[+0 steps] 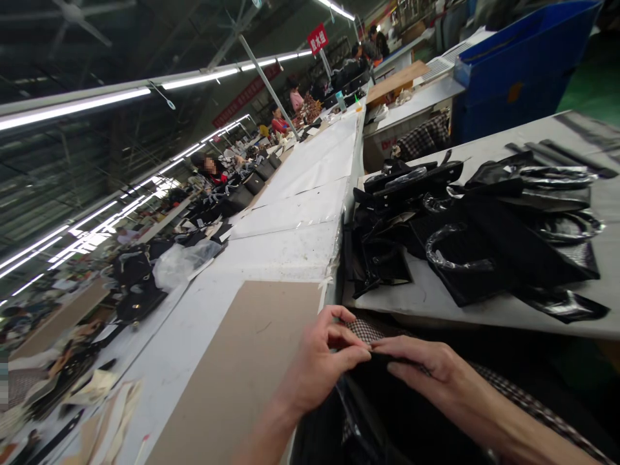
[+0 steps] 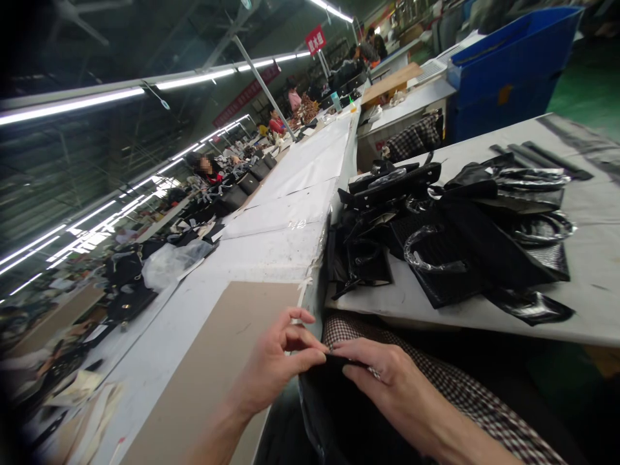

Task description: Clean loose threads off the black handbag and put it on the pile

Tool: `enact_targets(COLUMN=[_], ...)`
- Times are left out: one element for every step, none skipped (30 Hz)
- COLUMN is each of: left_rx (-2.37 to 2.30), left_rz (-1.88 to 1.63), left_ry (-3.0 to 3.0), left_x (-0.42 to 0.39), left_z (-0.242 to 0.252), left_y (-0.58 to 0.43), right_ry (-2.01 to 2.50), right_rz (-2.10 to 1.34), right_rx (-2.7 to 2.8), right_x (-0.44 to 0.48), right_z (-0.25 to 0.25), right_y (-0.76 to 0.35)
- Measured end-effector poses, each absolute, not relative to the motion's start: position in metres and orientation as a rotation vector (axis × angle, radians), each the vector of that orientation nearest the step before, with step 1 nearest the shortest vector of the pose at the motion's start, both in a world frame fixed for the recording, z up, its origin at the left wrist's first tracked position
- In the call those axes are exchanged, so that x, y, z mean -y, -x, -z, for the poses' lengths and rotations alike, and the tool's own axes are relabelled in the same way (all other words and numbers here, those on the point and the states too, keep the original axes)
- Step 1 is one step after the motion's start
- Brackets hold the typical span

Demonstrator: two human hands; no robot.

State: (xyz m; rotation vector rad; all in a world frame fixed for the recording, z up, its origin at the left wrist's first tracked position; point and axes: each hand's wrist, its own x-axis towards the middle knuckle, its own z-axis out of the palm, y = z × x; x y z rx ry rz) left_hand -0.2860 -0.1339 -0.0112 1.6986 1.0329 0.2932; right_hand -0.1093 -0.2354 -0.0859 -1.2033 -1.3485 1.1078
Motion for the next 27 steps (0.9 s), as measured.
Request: enact_targets(left_rx=[-1.022, -1.003, -0.983, -0.971, -0.975, -0.996, -1.034, -1.083, -1.136, -1.180, -1.211, -1.230, -1.239, -1.242, -1.241, -1.237, -1.233, -1.225, -1.216, -1.208, -1.200, -1.196, -1.198, -1.205, -1.219, -1.239, -1.260], left_rz=[-0.287, -0.284, -0.283, -0.282, -0.282, -0.283, -0.286, -0.291, -0.305, -0.322, -0.340, -0.358, -0.376, -0.394, -0.413, -0.428, -0.444, -0.455, -0.462, -0.466, -0.467, -0.466, -0.462, -0.450, -0.435, -0.418, -0.399], left_ry=[-1.575, -1.497, -1.467, -1.480, -1.527, -1.599, -1.685, -1.775, -1.861, -1.933, -1.985, -2.015, -2.026, -2.023, -2.010, -1.993, -1.976, -1.959, -1.943, -1.925, -1.907, -1.885, -1.855, -1.814, -1.761, -1.692, -1.616], left_x=[0.131, 0.128, 0.127, 0.126, 0.127, 0.130, 0.133, 0.137, 0.142, 0.146, 0.151, 0.155, 0.158, 0.160, 0.162, 0.163, 0.164, 0.164, 0.164, 0.163, 0.163, 0.162, 0.161, 0.159, 0.158, 0.157, 0.155], left_z=[0.011, 0.011, 0.011, 0.010, 0.009, 0.007, 0.006, 0.005, 0.004, 0.004, 0.005, 0.006, 0.008, 0.009, 0.011, 0.012, 0.013, 0.013, 0.012, 0.012, 0.011, 0.011, 0.010, 0.010, 0.011, 0.012, 0.013], left_y=[0.287, 0.288, 0.290, 0.292, 0.293, 0.295, 0.296, 0.298, 0.299, 0.300, 0.301, 0.302, 0.303, 0.304, 0.305, 0.306, 0.307, 0.308, 0.309, 0.310, 0.311, 0.311, 0.312, 0.312, 0.313, 0.313, 0.313], right_ry=[1.190, 1.179, 1.173, 1.172, 1.181, 1.198, 1.218, 1.242, 1.267, 1.289, 1.302, 1.303, 1.292, 1.274, 1.257, 1.243, 1.237, 1.240, 1.243, 1.246, 1.249, 1.251, 1.253, 1.253, 1.252, 1.252, 1.251], right_rz=[-1.150, -1.192, -1.222, -1.237, -1.232, -1.210, -1.178, -1.142, -1.111, -1.083, -1.056, -1.028, -1.000, -0.974, -0.954, -0.941, -0.935, -0.932, -0.932, -0.932, -0.932, -0.933, -0.936, -0.937, -0.937, -0.935, -0.933], right_rx=[1.337, 1.327, 1.321, 1.323, 1.334, 1.350, 1.374, 1.401, 1.433, 1.467, 1.504, 1.542, 1.575, 1.594, 1.601, 1.599, 1.591, 1.581, 1.580, 1.584, 1.590, 1.596, 1.601, 1.605, 1.609, 1.612, 1.614], right_x=[0.235, 0.235, 0.235, 0.234, 0.234, 0.233, 0.232, 0.230, 0.228, 0.226, 0.224, 0.221, 0.219, 0.218, 0.216, 0.215, 0.215, 0.214, 0.215, 0.215, 0.215, 0.216, 0.217, 0.217, 0.218, 0.218, 0.219], right_z=[0.084, 0.082, 0.081, 0.079, 0.077, 0.076, 0.075, 0.074, 0.074, 0.074, 0.074, 0.074, 0.075, 0.076, 0.076, 0.077, 0.077, 0.078, 0.078, 0.078, 0.079, 0.079, 0.079, 0.079, 0.079, 0.079, 0.079], right_y=[0.107, 0.106, 0.104, 0.103, 0.103, 0.103, 0.105, 0.106, 0.109, 0.112, 0.115, 0.119, 0.122, 0.125, 0.128, 0.130, 0.132, 0.133, 0.133, 0.133, 0.133, 0.132, 0.132, 0.131, 0.131, 0.130, 0.130])
